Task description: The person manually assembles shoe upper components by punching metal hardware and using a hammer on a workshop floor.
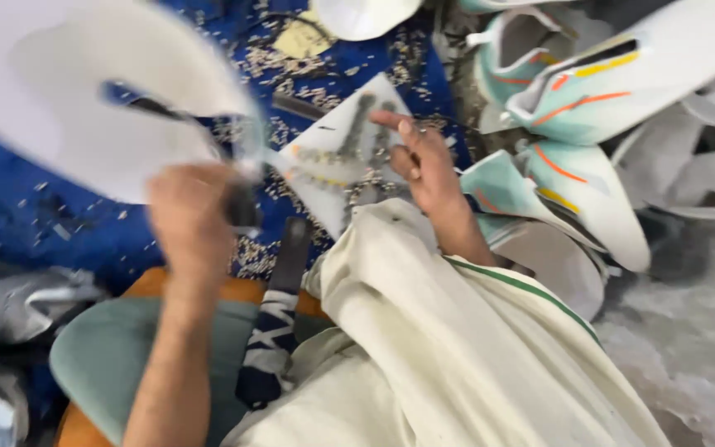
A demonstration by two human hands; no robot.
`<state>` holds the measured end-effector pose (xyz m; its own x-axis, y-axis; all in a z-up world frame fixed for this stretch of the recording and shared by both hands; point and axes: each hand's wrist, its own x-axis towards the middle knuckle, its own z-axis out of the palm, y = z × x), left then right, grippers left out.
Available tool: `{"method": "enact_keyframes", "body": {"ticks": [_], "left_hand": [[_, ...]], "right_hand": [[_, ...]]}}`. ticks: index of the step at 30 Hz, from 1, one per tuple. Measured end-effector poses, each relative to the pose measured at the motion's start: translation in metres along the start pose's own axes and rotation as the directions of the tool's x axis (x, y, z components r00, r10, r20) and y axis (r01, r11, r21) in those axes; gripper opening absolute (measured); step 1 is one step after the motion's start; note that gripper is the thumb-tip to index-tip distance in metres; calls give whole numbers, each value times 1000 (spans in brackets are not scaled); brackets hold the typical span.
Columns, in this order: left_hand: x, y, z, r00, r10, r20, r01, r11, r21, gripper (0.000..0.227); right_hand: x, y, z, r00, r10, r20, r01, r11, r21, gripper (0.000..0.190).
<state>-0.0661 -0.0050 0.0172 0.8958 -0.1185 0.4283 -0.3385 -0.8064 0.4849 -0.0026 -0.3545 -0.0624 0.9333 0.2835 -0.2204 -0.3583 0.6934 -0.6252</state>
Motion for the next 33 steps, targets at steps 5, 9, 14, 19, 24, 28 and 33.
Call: {"method": "enact_keyframes", "body": {"ticks": [5, 9, 14, 19, 24, 28, 33], "left_hand": [[11, 69, 35, 934, 225, 277, -192, 971, -139, 25], [51, 71, 27, 992, -115, 51, 125, 910, -395, 50], [125, 79, 25, 979, -39, 199, 153, 786, -599, 28], [167, 67, 73, 952, 300, -60, -278, 763, -584, 33], [37, 13, 131, 910, 134, 392, 1, 945, -326, 57], [6, 33, 112, 859, 140, 492, -50, 980, -191, 53], [-20, 42, 114, 776, 309, 551, -352, 936, -29, 57]], "right_hand": [[-25, -19, 10, 988, 59, -146, -113, 913, -392, 40], [-43, -2, -25, 981, -10, -193, -141, 646, -750, 43], [-25, -50, 5, 972, -196, 127, 180, 284, -942, 45], [48, -118, 44, 805, -401, 438, 436, -102, -894, 40], [-10, -5, -51, 885, -265, 384, 283, -349, -893, 62], [-69, 28, -7, 994, -106, -31, -71, -399, -914, 74], [-64, 34, -7, 999, -52, 8, -13, -397, -918, 71]]}}
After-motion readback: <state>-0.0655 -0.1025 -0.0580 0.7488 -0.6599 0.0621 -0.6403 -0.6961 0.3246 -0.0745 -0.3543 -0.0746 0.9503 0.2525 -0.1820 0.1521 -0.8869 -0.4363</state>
